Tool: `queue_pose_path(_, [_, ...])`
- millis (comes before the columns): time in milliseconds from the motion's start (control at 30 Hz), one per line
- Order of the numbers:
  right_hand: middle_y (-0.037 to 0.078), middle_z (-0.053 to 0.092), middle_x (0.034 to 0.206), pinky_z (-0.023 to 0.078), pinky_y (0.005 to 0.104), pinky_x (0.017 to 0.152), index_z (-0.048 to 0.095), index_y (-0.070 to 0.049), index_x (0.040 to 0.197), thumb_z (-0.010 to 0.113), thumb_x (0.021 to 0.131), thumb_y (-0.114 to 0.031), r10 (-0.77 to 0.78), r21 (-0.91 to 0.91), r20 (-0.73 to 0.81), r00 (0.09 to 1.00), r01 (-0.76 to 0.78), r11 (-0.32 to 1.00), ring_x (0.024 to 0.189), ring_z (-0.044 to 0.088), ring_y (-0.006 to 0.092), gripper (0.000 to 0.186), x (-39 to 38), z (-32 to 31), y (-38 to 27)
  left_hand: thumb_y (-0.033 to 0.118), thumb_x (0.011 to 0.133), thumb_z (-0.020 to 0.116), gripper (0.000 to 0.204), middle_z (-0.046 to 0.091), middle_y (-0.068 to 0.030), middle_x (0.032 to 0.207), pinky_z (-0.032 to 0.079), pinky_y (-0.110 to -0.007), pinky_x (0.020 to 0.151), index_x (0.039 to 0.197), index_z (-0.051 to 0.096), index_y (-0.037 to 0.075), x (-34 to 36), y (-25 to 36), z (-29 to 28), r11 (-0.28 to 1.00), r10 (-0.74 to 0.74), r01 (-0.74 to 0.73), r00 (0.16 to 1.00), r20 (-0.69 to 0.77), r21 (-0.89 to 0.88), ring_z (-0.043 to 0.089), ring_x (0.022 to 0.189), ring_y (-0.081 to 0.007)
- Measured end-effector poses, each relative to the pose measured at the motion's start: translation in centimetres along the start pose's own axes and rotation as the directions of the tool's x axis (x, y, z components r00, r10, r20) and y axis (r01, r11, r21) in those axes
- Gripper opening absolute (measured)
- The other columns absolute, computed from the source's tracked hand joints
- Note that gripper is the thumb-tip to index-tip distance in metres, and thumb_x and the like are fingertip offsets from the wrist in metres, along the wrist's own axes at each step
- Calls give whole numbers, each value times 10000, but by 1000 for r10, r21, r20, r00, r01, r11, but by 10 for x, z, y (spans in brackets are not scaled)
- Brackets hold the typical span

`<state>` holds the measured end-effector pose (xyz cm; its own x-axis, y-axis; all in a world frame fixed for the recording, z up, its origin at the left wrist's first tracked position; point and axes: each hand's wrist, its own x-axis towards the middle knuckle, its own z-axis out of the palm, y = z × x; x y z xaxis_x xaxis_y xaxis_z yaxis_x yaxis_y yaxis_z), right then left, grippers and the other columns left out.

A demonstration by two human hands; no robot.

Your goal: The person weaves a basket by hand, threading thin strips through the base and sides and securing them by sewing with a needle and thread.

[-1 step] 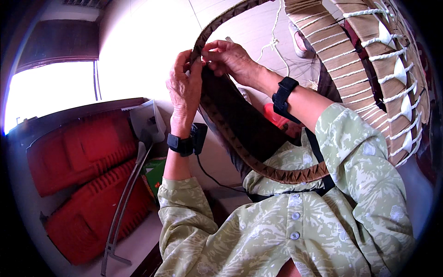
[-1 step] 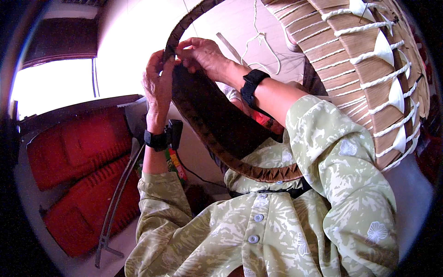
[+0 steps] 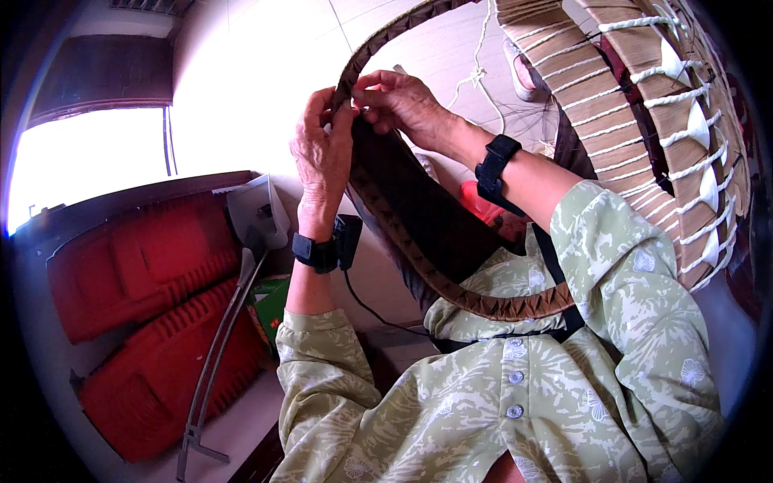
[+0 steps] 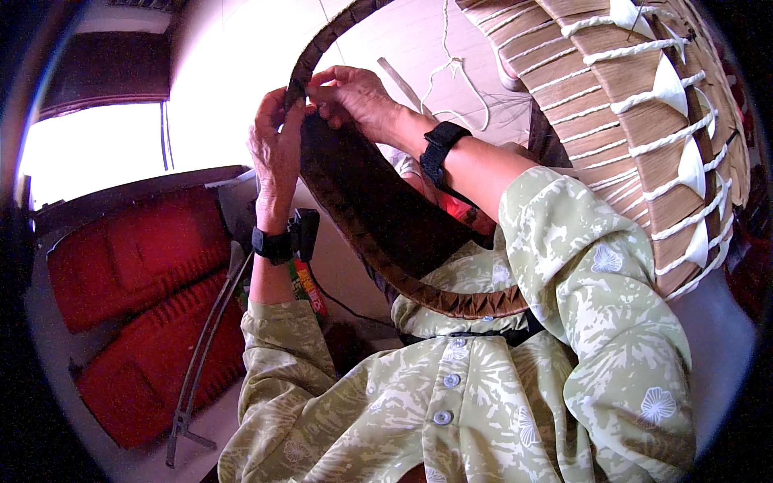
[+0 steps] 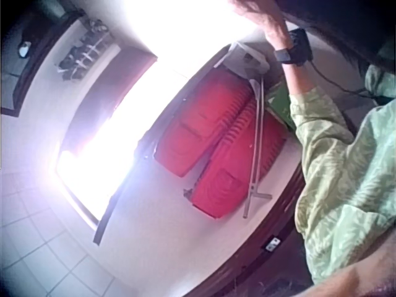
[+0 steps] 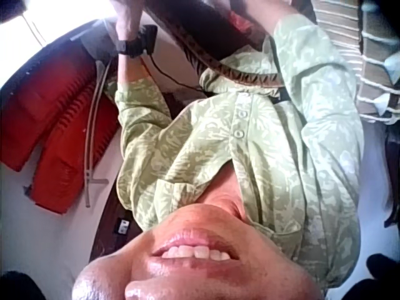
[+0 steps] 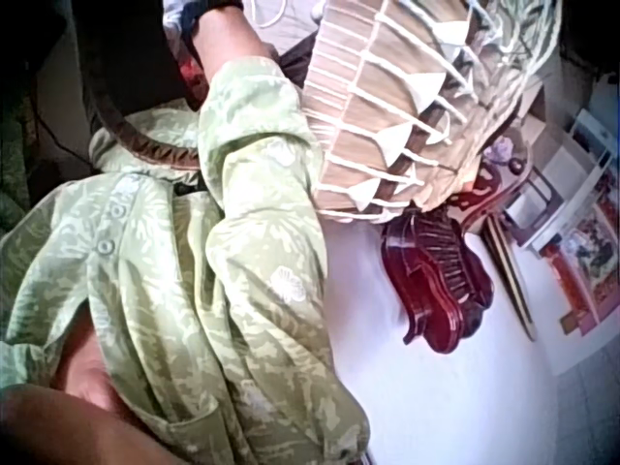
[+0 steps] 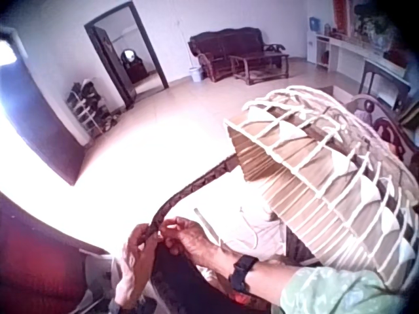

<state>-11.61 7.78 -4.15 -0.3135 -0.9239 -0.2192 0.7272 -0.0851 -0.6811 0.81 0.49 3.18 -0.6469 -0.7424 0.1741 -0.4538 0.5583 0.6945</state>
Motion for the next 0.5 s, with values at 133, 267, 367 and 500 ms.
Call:
queue_pose_path(133, [25,671,826,482,206,488,669,-69,1047,785,863,-179,-25,67,-9,1000,25,997,657,612,87,243,1,2,1,111,906,621,213,722,-136,847,538,-348,715,1090,671,15,2,-1,3,1000,4,-4,1000,-3,-15,715,787,-237])
queue_pose_path(267, [2,665,835,498,192,542,659,-99,1022,736,909,-214,-37,-7,-27,999,37,999,692,611,64,179,-2,5,-1,94,910,599,196,717,-140,837,537,-354,718,1075,669,13,2,-2,5,997,76,-76,997,-5,8,712,775,-246])
queue_pose_path(367, [1,658,820,497,194,518,653,-99,1003,732,911,-211,-68,-17,-72,995,66,998,676,615,68,165,-3,11,0,95,911,597,186,711,-136,825,532,-356,711,1061,669,13,5,-1,4,994,105,-104,994,-13,41,702,756,-246])
queue_pose_path(500, [50,671,777,469,222,447,636,-64,1008,720,894,-149,-109,-21,-132,985,107,994,605,615,106,165,-2,19,3,107,903,613,174,696,-133,807,516,-344,687,1038,673,17,4,10,0,998,61,-61,998,5,18,678,734,-232])
